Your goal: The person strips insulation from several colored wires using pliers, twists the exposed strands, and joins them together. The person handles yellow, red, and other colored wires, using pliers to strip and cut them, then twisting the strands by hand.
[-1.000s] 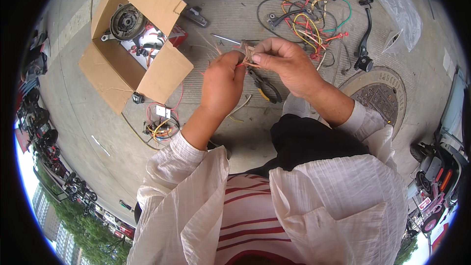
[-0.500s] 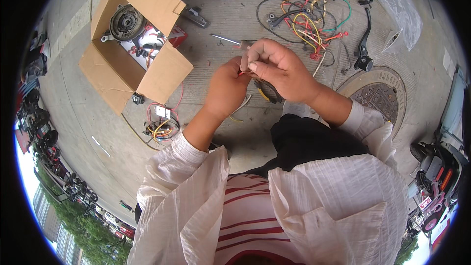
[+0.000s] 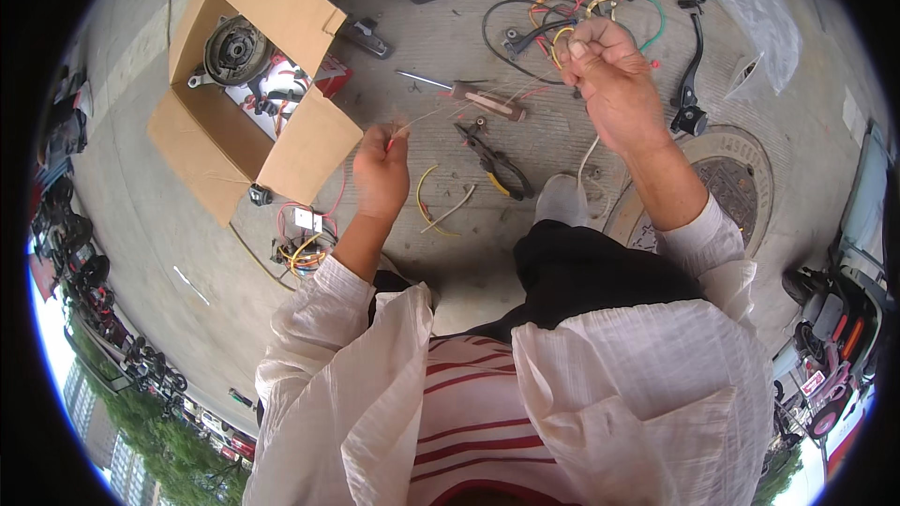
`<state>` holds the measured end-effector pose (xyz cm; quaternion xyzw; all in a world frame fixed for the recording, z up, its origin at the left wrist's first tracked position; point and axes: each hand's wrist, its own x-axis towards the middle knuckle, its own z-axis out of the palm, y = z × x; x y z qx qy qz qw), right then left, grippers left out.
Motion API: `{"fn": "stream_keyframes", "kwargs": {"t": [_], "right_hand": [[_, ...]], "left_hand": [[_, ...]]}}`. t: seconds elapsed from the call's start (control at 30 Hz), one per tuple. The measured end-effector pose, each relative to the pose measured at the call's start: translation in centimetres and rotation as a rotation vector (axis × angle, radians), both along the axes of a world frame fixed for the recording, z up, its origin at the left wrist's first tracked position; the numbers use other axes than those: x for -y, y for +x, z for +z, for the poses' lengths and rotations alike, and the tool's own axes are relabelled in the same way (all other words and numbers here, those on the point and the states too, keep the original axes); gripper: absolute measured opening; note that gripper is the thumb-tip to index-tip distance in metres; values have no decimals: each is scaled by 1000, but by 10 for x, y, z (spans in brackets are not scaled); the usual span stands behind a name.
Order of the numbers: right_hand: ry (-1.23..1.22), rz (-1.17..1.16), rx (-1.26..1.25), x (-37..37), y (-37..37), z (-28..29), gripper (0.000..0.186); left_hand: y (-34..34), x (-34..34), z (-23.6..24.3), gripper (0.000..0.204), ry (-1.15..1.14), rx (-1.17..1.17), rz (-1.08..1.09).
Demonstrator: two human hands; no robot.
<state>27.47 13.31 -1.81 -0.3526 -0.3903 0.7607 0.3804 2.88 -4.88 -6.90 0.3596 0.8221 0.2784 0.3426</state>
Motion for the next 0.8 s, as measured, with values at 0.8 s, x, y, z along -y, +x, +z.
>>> {"fn": "stream_keyframes", "kwargs": {"t": [0.8], "right_hand": [[1,190,199,33,-32,7,22]], "left_hand": [[58,-72,84,10,137,235,-222]]}}
